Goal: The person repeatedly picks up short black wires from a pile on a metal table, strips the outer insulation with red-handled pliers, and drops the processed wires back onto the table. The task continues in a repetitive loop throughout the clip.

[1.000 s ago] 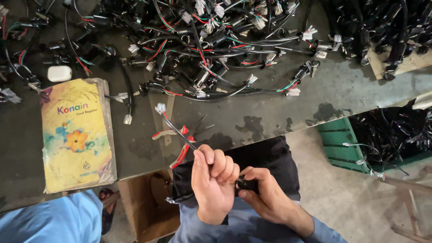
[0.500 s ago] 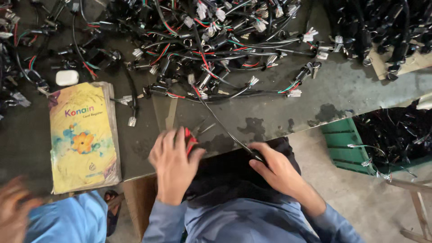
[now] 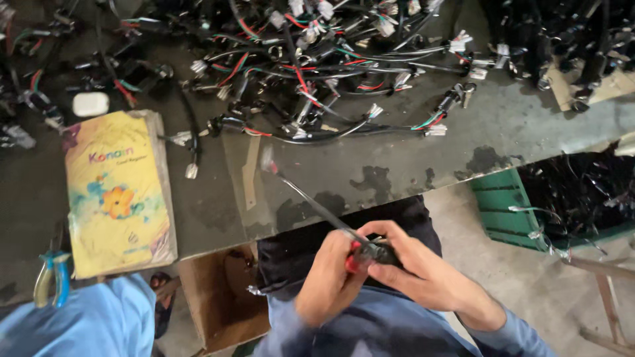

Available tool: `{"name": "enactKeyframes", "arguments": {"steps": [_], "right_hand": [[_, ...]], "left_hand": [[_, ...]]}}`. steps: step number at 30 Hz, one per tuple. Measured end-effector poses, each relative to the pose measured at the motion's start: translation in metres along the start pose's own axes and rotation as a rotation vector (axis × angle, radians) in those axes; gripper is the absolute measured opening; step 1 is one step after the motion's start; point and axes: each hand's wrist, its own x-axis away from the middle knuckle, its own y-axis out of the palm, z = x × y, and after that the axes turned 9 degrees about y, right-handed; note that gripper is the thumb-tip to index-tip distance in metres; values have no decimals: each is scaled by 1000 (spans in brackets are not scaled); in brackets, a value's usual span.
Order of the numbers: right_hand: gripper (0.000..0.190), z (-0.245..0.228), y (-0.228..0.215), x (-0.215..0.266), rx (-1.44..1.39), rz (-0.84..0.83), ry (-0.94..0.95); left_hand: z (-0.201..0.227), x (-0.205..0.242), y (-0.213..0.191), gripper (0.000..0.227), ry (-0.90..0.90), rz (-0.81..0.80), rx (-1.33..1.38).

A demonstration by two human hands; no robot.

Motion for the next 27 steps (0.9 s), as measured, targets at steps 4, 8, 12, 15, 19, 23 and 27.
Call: {"name": "enactKeyframes", "arguments": {"steps": [4, 8, 12, 15, 19, 23, 27], "right_hand": [[38, 7, -4, -6, 64, 84, 77], [49, 40, -6, -25, 558, 462, -274], [37, 66, -5, -37, 606, 405, -78], [39, 67, -3, -39, 570, 437, -96], [36, 56, -11, -38, 524, 388, -133], [35, 60, -3, -34, 553, 405, -68], [33, 59, 0, -35, 596, 488, -79]], "left_hand": [[-12, -2, -4, 22, -328, -216, 120], [-20, 21, -1, 29, -789, -308, 107], [-23, 44, 16, 27, -507, -183, -288], [-22, 49, 17, 22, -641, -168, -351], [-23, 38, 13, 29, -542, -134, -172], [-15, 43, 13, 24, -600, -195, -198], [-20, 37, 20, 20, -555, -163, -371]]}}
